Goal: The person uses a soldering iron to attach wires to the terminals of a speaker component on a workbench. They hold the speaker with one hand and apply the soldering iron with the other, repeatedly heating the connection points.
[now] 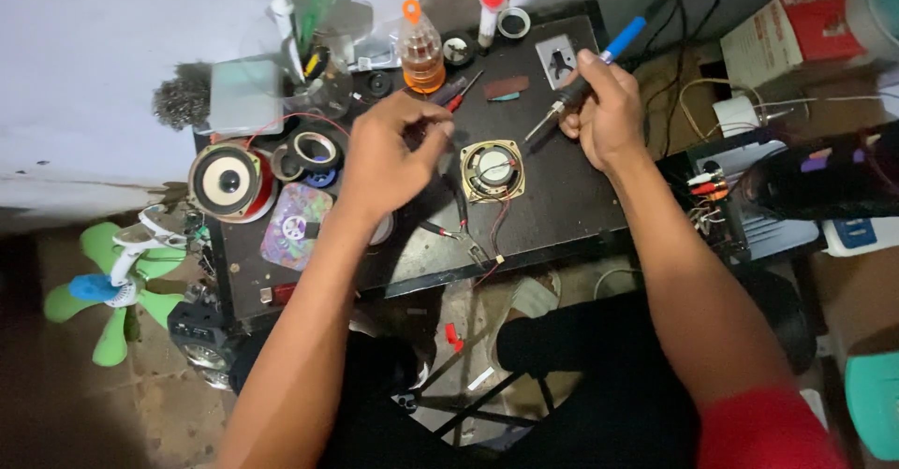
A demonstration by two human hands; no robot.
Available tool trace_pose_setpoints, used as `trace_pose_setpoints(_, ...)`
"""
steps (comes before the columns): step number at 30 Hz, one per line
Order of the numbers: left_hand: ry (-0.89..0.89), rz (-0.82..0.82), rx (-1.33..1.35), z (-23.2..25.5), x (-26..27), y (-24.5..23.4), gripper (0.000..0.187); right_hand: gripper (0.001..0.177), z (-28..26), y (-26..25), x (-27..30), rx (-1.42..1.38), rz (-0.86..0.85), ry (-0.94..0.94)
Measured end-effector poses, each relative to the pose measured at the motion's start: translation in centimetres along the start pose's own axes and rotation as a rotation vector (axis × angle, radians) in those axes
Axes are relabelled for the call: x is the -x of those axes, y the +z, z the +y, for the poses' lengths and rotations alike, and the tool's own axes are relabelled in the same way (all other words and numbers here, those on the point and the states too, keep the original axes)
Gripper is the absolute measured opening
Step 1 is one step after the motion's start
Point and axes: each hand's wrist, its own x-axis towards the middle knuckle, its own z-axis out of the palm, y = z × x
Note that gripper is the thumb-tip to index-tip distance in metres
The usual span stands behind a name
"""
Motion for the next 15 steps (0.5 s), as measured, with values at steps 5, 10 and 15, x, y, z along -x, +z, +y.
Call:
trace_pose_setpoints(5, -0.069, 0.217, 0.108, -0.9, 0.6, -2.9, 0.009, 0.039, 0.8, -0.1, 0.7, -0.046, 0.000, -0.060)
trace_pose_setpoints(10, -0.187, 0.314, 0.136, -0.7, 3.0, -6.4, 0.008, 0.040, 0.6, 0.6, 1.7, -0.059, 0.045, -0.055)
trace_pose_setpoints(15, -0.361, 0.271, -0.007, -1.2, 6.6, -8.1, 0.008, 0.039, 1.3, -0.4, 2.6, -0.058, 0.067, -0.063)
